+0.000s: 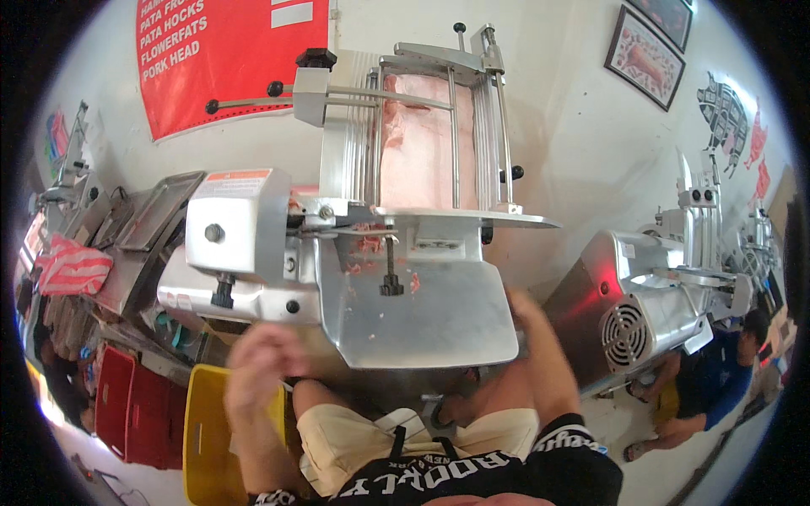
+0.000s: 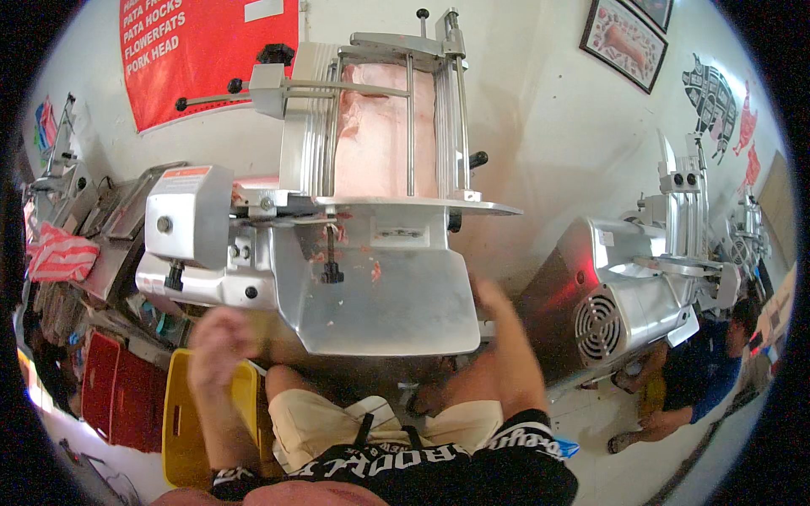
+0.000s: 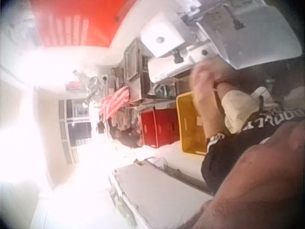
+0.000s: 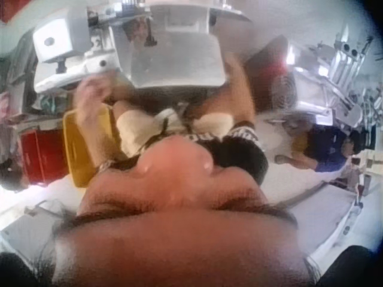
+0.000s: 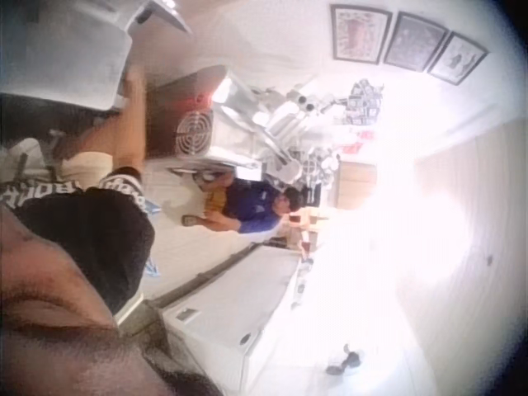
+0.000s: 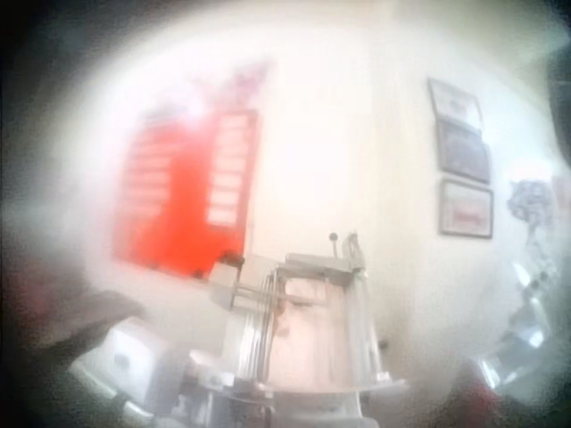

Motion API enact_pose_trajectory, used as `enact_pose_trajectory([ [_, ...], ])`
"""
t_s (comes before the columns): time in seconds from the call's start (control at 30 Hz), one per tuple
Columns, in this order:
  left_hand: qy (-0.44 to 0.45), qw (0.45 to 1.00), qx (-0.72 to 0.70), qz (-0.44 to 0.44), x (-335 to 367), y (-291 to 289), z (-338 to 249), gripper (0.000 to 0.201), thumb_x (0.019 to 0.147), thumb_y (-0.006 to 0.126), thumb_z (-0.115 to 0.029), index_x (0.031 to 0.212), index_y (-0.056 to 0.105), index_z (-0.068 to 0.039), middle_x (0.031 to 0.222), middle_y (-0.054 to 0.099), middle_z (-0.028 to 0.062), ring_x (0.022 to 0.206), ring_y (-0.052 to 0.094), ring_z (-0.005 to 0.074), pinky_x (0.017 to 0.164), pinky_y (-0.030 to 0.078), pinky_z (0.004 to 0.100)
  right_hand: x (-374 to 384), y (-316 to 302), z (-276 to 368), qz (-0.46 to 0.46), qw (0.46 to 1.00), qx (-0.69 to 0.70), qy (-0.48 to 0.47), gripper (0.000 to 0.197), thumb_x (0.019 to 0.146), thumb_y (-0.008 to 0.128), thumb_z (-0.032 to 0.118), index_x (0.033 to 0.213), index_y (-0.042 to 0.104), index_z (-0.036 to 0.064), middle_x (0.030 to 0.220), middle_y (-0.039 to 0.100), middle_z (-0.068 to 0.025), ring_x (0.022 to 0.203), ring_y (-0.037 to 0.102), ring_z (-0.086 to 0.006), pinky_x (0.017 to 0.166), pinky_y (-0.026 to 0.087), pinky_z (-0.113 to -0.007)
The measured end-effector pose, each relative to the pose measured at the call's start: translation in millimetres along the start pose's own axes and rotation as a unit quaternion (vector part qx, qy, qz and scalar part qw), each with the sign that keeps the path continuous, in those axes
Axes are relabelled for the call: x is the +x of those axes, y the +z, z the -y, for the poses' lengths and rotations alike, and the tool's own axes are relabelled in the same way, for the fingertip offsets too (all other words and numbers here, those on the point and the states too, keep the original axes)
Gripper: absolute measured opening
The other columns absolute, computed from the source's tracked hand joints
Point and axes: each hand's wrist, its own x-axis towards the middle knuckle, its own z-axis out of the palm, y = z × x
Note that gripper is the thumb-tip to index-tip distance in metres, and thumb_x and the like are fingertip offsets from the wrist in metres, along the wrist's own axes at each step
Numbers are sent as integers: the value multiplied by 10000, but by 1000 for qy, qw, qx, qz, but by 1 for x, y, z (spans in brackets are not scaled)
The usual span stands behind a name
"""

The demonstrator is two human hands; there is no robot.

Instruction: The person takes a slab of pork from a yellow bin and places it into a commercial slicer. They operate the slicer by hand to create thin slices, arranging the slices on the machine's tray and then placing them into a plastic bag.

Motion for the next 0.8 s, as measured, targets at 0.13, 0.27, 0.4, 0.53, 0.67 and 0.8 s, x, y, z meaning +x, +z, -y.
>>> enact_pose_trajectory([
  [0.13, -161, 987, 12, -20, 89, 86, 75, 318, 976, 618, -181, 1265, 583, -51, 1126, 654, 65, 1006, 627, 195, 838, 494, 347, -35, 66, -58, 90, 964, 240, 67, 438, 1008, 511, 378, 1210, 633, 8, 1019, 671, -51, 931, 627, -241, 827, 520, -410],
  [0.27, -123, 978, -139, -95, 180, 61, 118, 292, 1011, 555, -230, 1237, 559, -47, 1147, 609, 78, 1051, 612, 227, 871, 506, 372, -24, 69, -65, 91, 961, 258, 45, 432, 1006, 520, 368, 1214, 630, 6, 1024, 671, -53, 938, 626, -236, 832, 519, -404],
  [0.4, -106, 941, -238, -214, 220, 62, 120, 294, 1011, 564, -246, 1200, 563, -20, 1152, 602, 109, 1046, 624, 234, 865, 535, 360, -17, 63, -69, 98, 960, 261, 34, 426, 1004, 530, 359, 1219, 627, 4, 1028, 671, -54, 946, 625, -230, 837, 518, -398],
  [0.53, -92, 938, -269, -196, 233, 56, 132, 217, 1003, 543, -164, 1121, 581, 14, 1117, 616, 133, 1023, 636, 276, 827, 571, 355, -12, 56, -80, 98, 959, 265, 35, 421, 1002, 540, 350, 1224, 624, 2, 1032, 671, -56, 954, 625, -225, 842, 517, -392],
  [0.67, -72, 940, -263, -202, 238, 63, 132, 197, 979, 557, -113, 1104, 582, 37, 1074, 633, 138, 997, 641, 265, 839, 579, 354, -8, 53, -81, 101, 957, 270, 33, 417, 1000, 549, 340, 1228, 621, -1, 1037, 671, -58, 961, 624, -220, 848, 516, -386],
  [0.8, -67, 934, -284, -206, 239, 62, 129, 178, 979, 552, -98, 1086, 581, 42, 1060, 631, 148, 980, 638, 267, 841, 584, 354, -8, 52, -83, 104, 957, 269, 32, 412, 997, 559, 331, 1233, 618, -3, 1041, 672, -60, 969, 623, -215, 853, 515, -380],
])
